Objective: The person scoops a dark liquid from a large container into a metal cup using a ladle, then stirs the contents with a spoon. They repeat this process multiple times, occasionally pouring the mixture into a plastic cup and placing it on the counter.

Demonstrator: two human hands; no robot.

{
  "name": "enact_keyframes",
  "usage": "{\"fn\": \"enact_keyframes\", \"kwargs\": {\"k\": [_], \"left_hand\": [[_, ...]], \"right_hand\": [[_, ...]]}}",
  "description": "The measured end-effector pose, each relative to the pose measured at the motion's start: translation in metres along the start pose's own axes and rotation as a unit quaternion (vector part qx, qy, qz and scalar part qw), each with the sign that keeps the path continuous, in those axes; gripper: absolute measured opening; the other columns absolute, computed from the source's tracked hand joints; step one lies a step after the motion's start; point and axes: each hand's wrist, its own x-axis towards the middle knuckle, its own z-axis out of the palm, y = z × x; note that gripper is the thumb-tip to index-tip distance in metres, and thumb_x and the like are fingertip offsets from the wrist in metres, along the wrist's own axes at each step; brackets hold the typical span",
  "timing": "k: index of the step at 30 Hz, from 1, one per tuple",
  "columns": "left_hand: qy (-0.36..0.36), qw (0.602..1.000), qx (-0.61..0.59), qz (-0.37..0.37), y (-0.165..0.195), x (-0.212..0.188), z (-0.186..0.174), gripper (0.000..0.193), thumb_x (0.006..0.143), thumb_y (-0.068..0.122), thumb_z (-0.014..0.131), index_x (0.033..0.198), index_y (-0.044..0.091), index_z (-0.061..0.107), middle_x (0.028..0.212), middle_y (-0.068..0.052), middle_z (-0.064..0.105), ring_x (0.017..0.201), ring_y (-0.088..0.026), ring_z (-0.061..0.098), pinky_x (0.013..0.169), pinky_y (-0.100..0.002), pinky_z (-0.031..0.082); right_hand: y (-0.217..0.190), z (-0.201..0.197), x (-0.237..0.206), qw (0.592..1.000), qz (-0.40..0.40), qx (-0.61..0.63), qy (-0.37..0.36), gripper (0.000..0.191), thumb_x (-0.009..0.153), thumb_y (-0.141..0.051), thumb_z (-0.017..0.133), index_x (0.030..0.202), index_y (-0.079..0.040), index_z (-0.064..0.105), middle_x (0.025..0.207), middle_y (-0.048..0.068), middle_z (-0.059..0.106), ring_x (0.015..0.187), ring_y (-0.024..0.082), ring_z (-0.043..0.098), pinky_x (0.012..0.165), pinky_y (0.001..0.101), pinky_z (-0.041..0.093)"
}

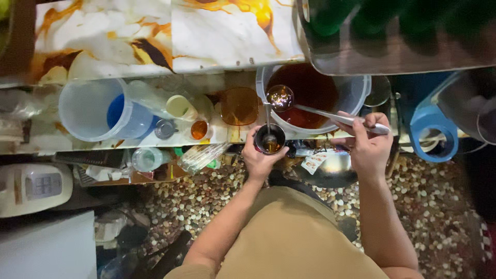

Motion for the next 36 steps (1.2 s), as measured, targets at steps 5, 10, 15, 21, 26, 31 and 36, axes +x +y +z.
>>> {"fn": "enact_keyframes", "kwargs": {"k": [5, 10, 15, 21, 26, 31, 36], "left_hand": [[-0.006, 1.000, 0.013, 0.027, -0.001, 0.001, 0.002, 0.077, 0.060, 0.020, 0.099, 0.125, 0.003, 0.060, 0.109, -0.008, 0.076, 0.100, -0.017, 0.075, 0.093, -0.031, 0.059], [-0.018, 1.000, 0.014, 0.017, 0.003, -0.004, 0.001, 0.077, 0.059, 0.016, 0.098, 0.124, 0.004, 0.060, 0.110, -0.009, 0.075, 0.100, -0.018, 0.073, 0.092, -0.032, 0.058], [-0.031, 0.999, 0.021, 0.010, 0.007, -0.012, 0.002, 0.076, 0.060, 0.016, 0.098, 0.124, 0.004, 0.060, 0.108, -0.009, 0.076, 0.099, -0.019, 0.074, 0.092, -0.033, 0.059], [-0.034, 0.998, 0.032, 0.033, 0.010, -0.010, 0.002, 0.074, 0.061, 0.017, 0.099, 0.123, 0.004, 0.060, 0.108, -0.010, 0.077, 0.099, -0.020, 0.076, 0.091, -0.033, 0.059], [-0.017, 0.999, 0.035, 0.037, 0.009, -0.012, -0.002, 0.076, 0.060, 0.019, 0.099, 0.124, 0.004, 0.061, 0.109, -0.011, 0.076, 0.100, -0.021, 0.075, 0.091, -0.034, 0.059], [-0.008, 0.998, 0.041, 0.042, -0.001, -0.012, -0.010, 0.077, 0.060, 0.020, 0.100, 0.124, 0.004, 0.061, 0.112, -0.012, 0.076, 0.102, -0.023, 0.076, 0.093, -0.035, 0.059], [0.014, 0.996, 0.063, 0.057, -0.008, 0.007, -0.020, 0.079, 0.058, 0.022, 0.101, 0.124, 0.004, 0.061, 0.111, -0.013, 0.076, 0.101, -0.025, 0.076, 0.092, -0.036, 0.059]], "right_hand": [[-0.014, 0.003, -0.016, 1.000, -0.011, 0.004, 0.013, 0.017, 0.109, 0.003, 0.047, 0.112, -0.009, 0.035, 0.125, 0.032, 0.065, 0.113, 0.039, 0.072, 0.072, 0.0410, 0.067], [-0.028, 0.005, -0.032, 0.999, -0.025, 0.004, 0.020, 0.018, 0.110, 0.003, 0.047, 0.110, -0.009, 0.034, 0.126, 0.036, 0.064, 0.113, 0.040, 0.072, 0.074, 0.0408, 0.068], [-0.036, 0.008, -0.051, 0.999, -0.029, 0.011, 0.029, 0.016, 0.109, 0.003, 0.047, 0.111, -0.009, 0.035, 0.128, 0.037, 0.064, 0.115, 0.041, 0.072, 0.075, 0.0406, 0.067], [-0.038, 0.010, -0.053, 0.999, -0.036, 0.017, 0.026, 0.015, 0.110, 0.001, 0.047, 0.113, -0.009, 0.036, 0.129, 0.037, 0.063, 0.115, 0.041, 0.071, 0.074, 0.0405, 0.068], [-0.042, 0.010, -0.059, 0.998, -0.045, 0.015, 0.032, 0.015, 0.110, 0.002, 0.047, 0.114, -0.008, 0.037, 0.129, 0.038, 0.063, 0.116, 0.042, 0.071, 0.076, 0.0417, 0.067], [-0.048, 0.012, -0.063, 0.997, -0.059, 0.030, 0.030, 0.017, 0.111, 0.003, 0.047, 0.115, -0.009, 0.036, 0.128, 0.038, 0.062, 0.114, 0.041, 0.072, 0.075, 0.0422, 0.063], [-0.059, 0.025, -0.061, 0.996, -0.067, 0.027, 0.044, 0.016, 0.114, 0.004, 0.047, 0.119, -0.007, 0.036, 0.128, 0.040, 0.062, 0.109, 0.042, 0.072, 0.079, 0.0439, 0.067]]}}
